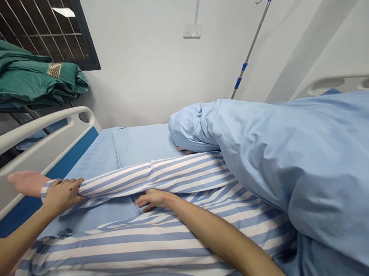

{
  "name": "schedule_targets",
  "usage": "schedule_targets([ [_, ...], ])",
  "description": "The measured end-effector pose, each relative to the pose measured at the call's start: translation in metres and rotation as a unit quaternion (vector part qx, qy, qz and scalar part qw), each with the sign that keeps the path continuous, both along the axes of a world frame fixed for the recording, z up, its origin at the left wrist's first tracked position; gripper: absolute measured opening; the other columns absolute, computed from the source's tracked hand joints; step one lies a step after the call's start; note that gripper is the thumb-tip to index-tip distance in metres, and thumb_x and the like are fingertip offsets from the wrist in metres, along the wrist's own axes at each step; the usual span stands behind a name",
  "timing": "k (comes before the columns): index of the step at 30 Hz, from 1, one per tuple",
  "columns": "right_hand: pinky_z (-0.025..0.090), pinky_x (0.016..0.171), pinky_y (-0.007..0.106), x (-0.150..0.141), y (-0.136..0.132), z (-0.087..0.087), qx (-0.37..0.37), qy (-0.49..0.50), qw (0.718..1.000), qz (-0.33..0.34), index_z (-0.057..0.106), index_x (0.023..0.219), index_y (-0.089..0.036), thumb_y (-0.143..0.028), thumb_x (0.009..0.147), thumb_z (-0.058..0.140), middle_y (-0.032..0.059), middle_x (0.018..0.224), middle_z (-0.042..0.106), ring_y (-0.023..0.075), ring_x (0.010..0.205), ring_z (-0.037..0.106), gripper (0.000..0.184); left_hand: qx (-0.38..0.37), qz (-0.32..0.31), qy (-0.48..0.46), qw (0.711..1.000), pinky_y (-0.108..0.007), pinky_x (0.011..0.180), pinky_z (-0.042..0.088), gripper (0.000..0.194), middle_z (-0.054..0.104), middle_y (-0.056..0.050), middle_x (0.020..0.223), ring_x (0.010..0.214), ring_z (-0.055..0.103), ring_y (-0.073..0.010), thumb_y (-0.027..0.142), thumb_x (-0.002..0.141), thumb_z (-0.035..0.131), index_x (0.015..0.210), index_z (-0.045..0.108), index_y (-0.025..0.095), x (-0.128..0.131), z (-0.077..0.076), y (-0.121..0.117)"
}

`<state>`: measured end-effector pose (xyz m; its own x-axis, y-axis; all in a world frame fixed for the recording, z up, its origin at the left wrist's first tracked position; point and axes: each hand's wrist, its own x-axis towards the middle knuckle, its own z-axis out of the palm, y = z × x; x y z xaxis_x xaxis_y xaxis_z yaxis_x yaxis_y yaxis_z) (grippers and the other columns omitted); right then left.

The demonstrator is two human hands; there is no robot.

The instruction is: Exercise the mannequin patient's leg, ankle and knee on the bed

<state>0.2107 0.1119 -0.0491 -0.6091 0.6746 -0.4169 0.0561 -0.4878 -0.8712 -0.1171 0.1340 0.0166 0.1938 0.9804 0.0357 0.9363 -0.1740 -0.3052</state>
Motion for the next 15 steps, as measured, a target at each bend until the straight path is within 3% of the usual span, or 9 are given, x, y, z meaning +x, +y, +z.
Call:
schedule_targets([
  [4,0.049,0.075,0.033,-0.002,-0.001,0.003,0.059,0.049,0.994,-0.079,0.057,0.104,-0.019,-0.028,0.057,0.073,0.0078,0.107,0.054,0.0211,0.098,0.054,0.051,0.014,0.044,-0.057,0.997,-0.038,0.090,0.027,0.043,0.064,-0.011,0.101,0.100,0.053,-0.0285,0.043,0.064,0.049,0.101,0.054,0.021,0.009,-0.004,0.001],
  [8,0.044,0.085,0.037,0.001,0.002,0.014,0.158,0.071,0.976,-0.131,0.052,0.111,-0.024,-0.027,0.061,0.070,0.0070,0.116,0.051,0.0238,0.113,0.045,0.054,0.032,0.070,-0.101,0.992,-0.037,0.086,0.028,0.041,0.065,-0.009,0.098,0.096,0.054,-0.0279,0.047,0.064,0.049,0.097,0.055,0.023,0.031,-0.003,0.006],
  [12,0.041,0.089,0.038,0.011,0.010,0.036,0.272,0.094,0.940,-0.182,0.041,0.121,-0.027,-0.026,0.059,0.071,0.0069,0.120,0.046,0.0241,0.121,0.035,0.069,0.055,0.081,-0.155,0.983,-0.037,0.081,0.028,0.039,0.066,-0.007,0.089,0.092,0.055,-0.0283,0.049,0.062,0.050,0.090,0.056,0.023,0.072,0.005,0.014],
  [15,0.041,0.090,0.037,0.024,0.018,0.053,0.350,0.115,0.899,-0.237,0.033,0.124,-0.031,-0.027,0.060,0.070,0.0052,0.124,0.041,0.0217,0.120,0.036,0.074,0.064,0.111,-0.203,0.971,-0.037,0.079,0.028,0.038,0.065,-0.005,0.088,0.091,0.055,-0.0282,0.046,0.060,0.053,0.092,0.056,0.024,0.112,0.012,0.015],
])
